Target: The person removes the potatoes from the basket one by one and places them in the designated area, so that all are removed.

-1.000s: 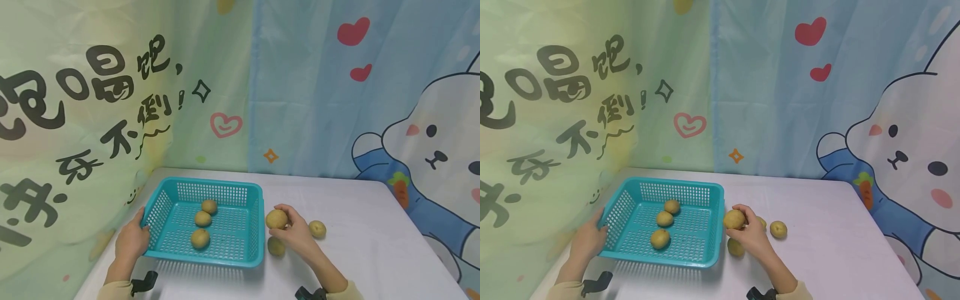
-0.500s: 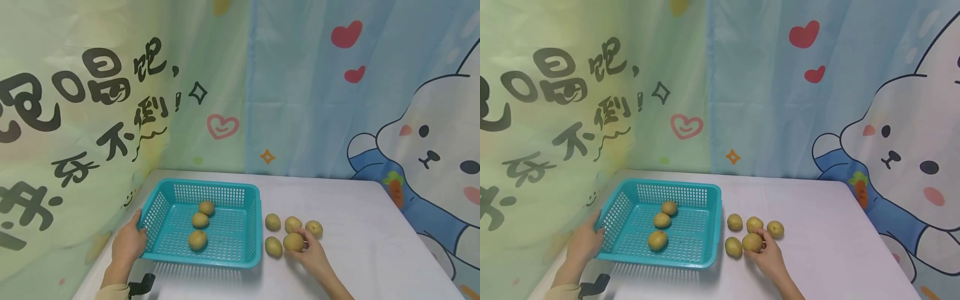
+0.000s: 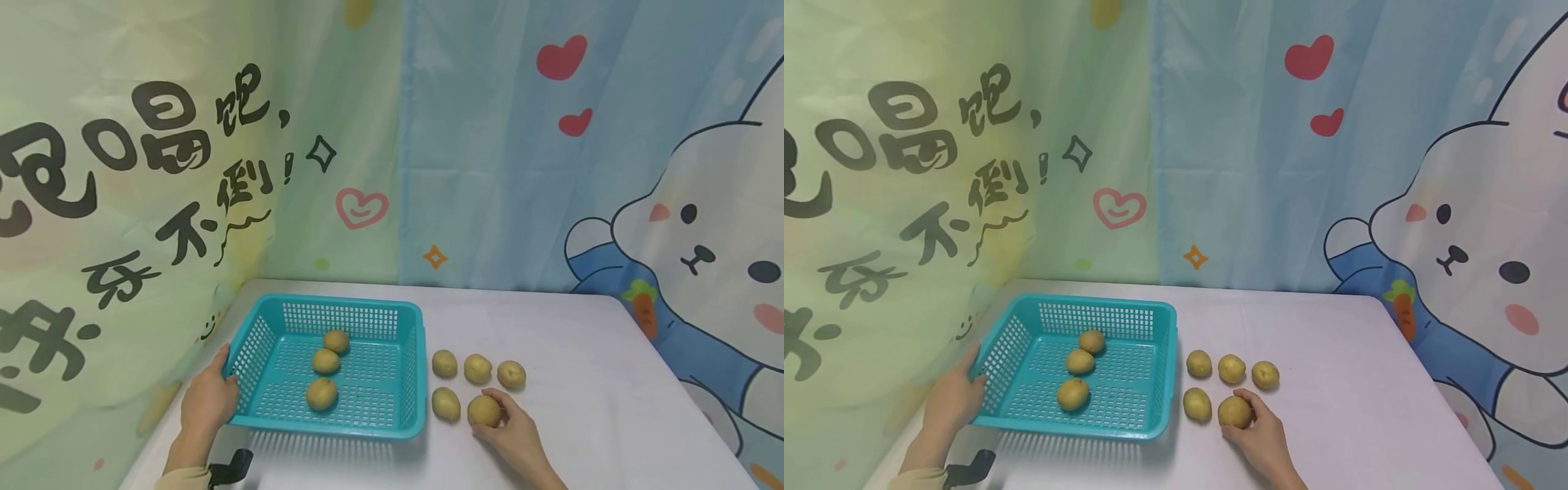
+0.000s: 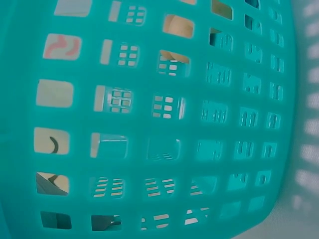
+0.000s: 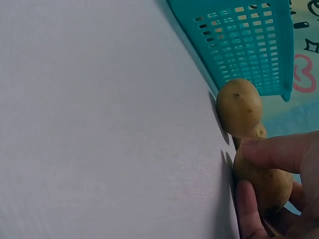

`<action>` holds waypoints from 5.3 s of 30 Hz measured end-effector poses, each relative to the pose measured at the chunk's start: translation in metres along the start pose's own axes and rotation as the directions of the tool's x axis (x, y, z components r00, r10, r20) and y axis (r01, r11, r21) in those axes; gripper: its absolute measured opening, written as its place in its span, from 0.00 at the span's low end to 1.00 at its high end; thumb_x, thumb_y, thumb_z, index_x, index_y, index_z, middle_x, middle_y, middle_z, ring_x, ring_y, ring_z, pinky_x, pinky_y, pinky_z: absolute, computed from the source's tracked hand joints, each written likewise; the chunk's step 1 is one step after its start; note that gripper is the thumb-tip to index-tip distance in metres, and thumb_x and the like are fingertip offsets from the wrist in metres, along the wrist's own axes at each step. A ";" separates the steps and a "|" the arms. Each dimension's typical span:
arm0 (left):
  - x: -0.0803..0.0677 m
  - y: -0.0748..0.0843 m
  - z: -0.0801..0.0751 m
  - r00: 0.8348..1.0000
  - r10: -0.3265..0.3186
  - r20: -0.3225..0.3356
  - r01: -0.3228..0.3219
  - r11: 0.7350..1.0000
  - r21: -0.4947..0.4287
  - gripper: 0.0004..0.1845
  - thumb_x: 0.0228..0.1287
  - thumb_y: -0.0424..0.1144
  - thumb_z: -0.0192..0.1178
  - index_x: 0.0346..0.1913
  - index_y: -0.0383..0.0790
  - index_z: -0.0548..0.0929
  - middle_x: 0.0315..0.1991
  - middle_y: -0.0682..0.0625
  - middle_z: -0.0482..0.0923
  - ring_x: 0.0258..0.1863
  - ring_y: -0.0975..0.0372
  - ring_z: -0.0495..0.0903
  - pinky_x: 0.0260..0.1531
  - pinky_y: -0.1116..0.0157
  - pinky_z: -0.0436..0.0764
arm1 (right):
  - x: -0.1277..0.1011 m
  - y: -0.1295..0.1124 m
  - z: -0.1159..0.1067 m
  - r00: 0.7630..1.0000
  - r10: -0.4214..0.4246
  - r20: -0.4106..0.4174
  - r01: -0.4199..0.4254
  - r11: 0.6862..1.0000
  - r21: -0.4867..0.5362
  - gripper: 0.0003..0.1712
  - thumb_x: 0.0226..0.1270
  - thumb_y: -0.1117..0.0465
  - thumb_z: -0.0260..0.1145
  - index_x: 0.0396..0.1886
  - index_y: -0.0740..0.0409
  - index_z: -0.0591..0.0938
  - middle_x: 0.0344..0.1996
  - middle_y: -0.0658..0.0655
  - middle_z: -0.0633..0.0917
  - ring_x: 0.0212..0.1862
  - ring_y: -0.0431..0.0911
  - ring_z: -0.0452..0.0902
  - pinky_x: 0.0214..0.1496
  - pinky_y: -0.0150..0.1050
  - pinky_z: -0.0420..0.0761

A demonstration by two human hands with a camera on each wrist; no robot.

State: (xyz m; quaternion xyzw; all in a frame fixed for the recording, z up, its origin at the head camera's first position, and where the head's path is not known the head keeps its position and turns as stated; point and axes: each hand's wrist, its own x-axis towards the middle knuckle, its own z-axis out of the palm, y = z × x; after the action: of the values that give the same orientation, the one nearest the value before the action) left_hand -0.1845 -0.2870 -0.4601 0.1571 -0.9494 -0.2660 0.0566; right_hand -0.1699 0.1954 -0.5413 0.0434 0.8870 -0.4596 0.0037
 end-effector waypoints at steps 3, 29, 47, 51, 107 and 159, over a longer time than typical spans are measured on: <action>0.001 -0.001 0.001 1.000 0.001 -0.001 -0.001 1.000 0.001 0.32 0.68 0.32 0.49 0.75 0.33 0.57 0.60 0.22 0.68 0.28 0.49 0.74 0.20 0.62 0.66 | 0.000 0.000 0.001 1.000 -0.009 0.000 0.009 1.000 0.001 0.41 0.48 0.63 0.77 0.64 0.57 0.73 0.65 0.67 0.73 0.63 0.66 0.69 0.62 0.63 0.66; 0.001 -0.002 0.002 1.000 -0.010 0.002 0.010 1.000 0.000 0.33 0.69 0.32 0.50 0.75 0.34 0.56 0.61 0.23 0.67 0.32 0.47 0.75 0.22 0.61 0.67 | -0.002 -0.002 -0.007 0.999 0.024 0.029 -0.024 0.999 -0.025 0.45 0.51 0.60 0.76 0.69 0.60 0.66 0.59 0.67 0.77 0.61 0.64 0.71 0.59 0.66 0.68; 0.002 -0.001 -0.001 1.000 -0.009 -0.002 0.009 1.000 -0.012 0.32 0.69 0.32 0.49 0.75 0.34 0.56 0.61 0.22 0.67 0.25 0.51 0.73 0.19 0.62 0.65 | -0.025 -0.010 -0.044 0.995 0.100 -0.006 -0.100 0.995 -0.008 0.31 0.69 0.56 0.64 0.69 0.56 0.66 0.69 0.66 0.64 0.63 0.63 0.67 0.54 0.59 0.75; 0.002 -0.001 -0.002 1.000 -0.005 -0.002 0.005 1.000 -0.008 0.32 0.69 0.32 0.49 0.75 0.33 0.56 0.61 0.22 0.66 0.27 0.50 0.74 0.19 0.62 0.65 | -0.025 -0.031 -0.039 0.996 0.085 -0.014 -0.081 0.983 0.163 0.26 0.70 0.58 0.63 0.65 0.59 0.70 0.66 0.63 0.70 0.58 0.54 0.75 0.54 0.50 0.78; 0.005 -0.001 0.003 0.999 -0.033 -0.014 0.032 0.998 -0.055 0.32 0.67 0.31 0.52 0.74 0.35 0.59 0.56 0.23 0.72 0.31 0.48 0.76 0.22 0.60 0.70 | 0.107 -0.196 0.130 0.871 -0.355 0.341 0.350 0.933 0.077 0.14 0.65 0.61 0.66 0.49 0.59 0.83 0.44 0.53 0.84 0.46 0.48 0.79 0.40 0.39 0.80; 0.003 0.000 0.003 1.000 -0.017 -0.023 0.016 0.998 -0.066 0.33 0.66 0.30 0.51 0.74 0.34 0.59 0.56 0.23 0.72 0.30 0.49 0.76 0.21 0.62 0.68 | 0.093 -0.182 0.137 0.455 -0.321 0.831 0.520 0.853 0.044 0.23 0.54 0.68 0.69 0.51 0.50 0.83 0.47 0.46 0.82 0.47 0.38 0.74 0.45 0.33 0.77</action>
State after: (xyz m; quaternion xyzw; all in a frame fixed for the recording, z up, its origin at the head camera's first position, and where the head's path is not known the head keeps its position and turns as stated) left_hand -0.1880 -0.2867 -0.4629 0.1661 -0.9380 -0.2957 0.0710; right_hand -0.2820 -0.0139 -0.4770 -0.3951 0.8095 -0.3133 0.3007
